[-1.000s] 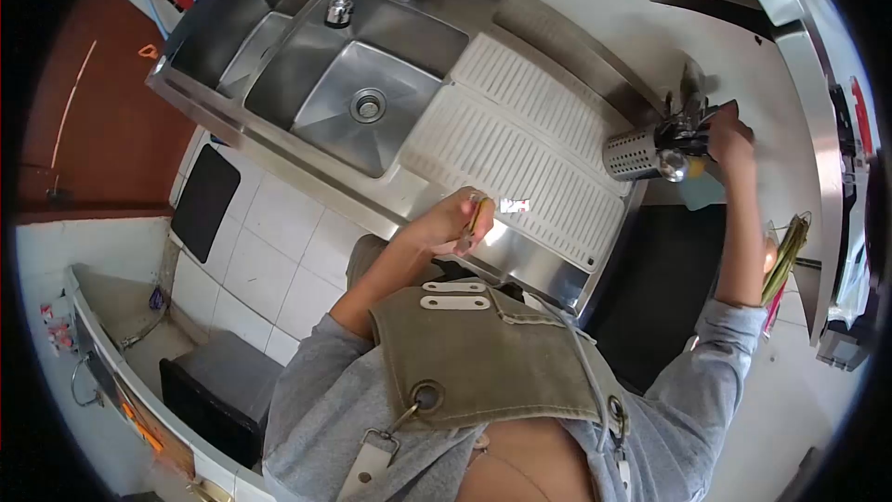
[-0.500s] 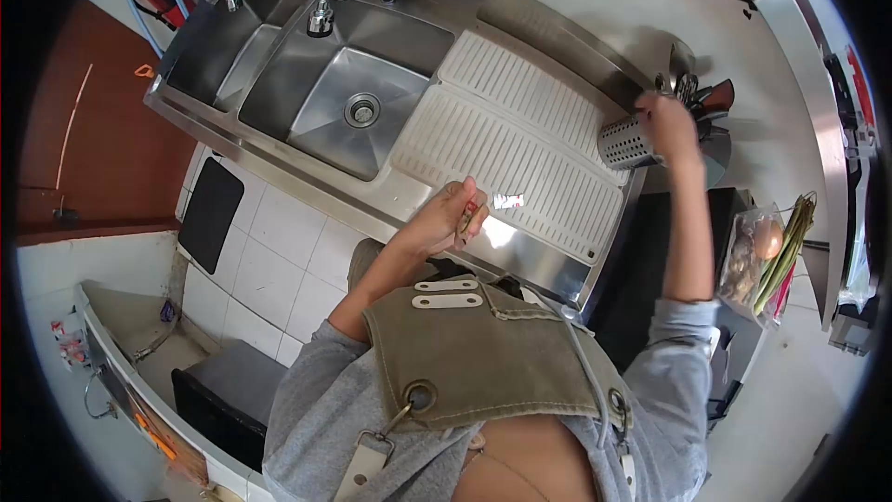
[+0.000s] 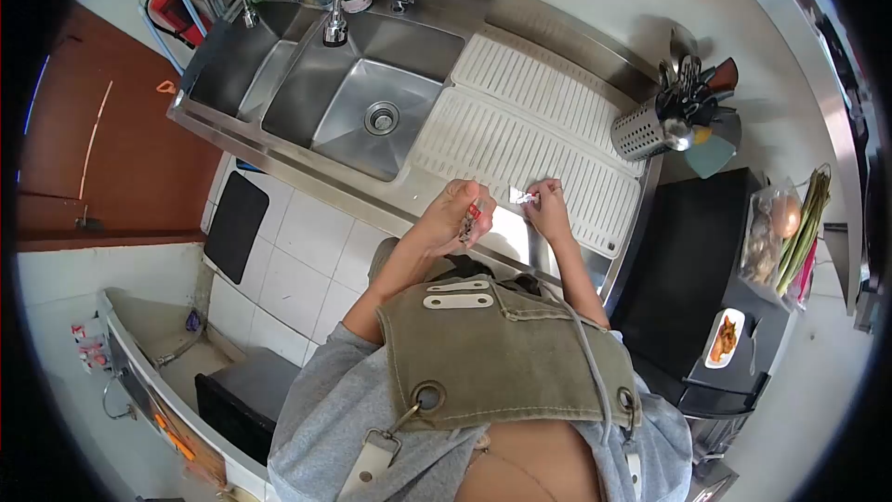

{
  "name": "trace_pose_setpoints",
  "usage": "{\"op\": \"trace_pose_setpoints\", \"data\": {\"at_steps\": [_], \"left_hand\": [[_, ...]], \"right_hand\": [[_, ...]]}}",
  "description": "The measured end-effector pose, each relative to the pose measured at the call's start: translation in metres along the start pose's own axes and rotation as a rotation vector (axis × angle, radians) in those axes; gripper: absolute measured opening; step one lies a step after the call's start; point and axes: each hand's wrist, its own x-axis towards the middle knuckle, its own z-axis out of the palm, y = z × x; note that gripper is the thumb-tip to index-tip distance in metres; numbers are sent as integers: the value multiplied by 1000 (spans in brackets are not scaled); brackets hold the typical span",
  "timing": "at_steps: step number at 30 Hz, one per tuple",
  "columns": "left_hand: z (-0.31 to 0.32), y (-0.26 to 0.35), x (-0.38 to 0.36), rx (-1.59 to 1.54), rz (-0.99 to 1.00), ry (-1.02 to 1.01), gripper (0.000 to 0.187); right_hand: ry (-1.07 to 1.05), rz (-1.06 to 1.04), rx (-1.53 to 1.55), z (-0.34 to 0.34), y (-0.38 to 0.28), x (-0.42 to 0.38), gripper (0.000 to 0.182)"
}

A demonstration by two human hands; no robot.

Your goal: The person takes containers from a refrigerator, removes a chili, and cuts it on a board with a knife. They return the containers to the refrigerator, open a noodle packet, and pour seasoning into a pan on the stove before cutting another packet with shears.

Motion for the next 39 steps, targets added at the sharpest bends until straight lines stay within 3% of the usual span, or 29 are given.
{"op": "trace_pose_setpoints", "data": {"at_steps": [3,8,11,13,17,22,24,28,30,33,35,37,39], "left_hand": [[7,0,-7,17,4,-9,50],[7,-9,-31,15,-58,75,52],[13,-21,-43,-75,43,178,48],[14,-30,-55,-211,32,221,46],[28,-43,-63,-255,-15,135,45],[53,-66,-70,-256,-7,189,46],[62,-77,-71,-281,4,161,46],[96,-102,-85,-338,46,172,48],[116,-114,-99,-362,84,191,48],[140,-136,-133,-320,129,225,48],[146,-152,-164,-326,132,354,48],[150,-157,-196,-309,143,410,47],[146,-160,-234,-397,193,521,46]], "right_hand": [[52,-105,-40,5,7,-1,25],[83,7,33,-11,-17,-16,11],[191,65,191,-34,-38,-39,10],[239,124,331,-70,-67,-67,10],[397,27,406,-155,-118,-137,8],[770,125,423,-260,-135,-245,8],[936,78,245,-305,-104,-283,6],[956,355,-96,-398,26,-350,14],[934,368,-185,-431,88,-374,13],[808,285,-215,-457,109,-375,13],[734,183,-313,-471,124,-375,13],[785,204,-100,-468,108,-370,17],[817,112,-133,-445,54,-356,16]]}}
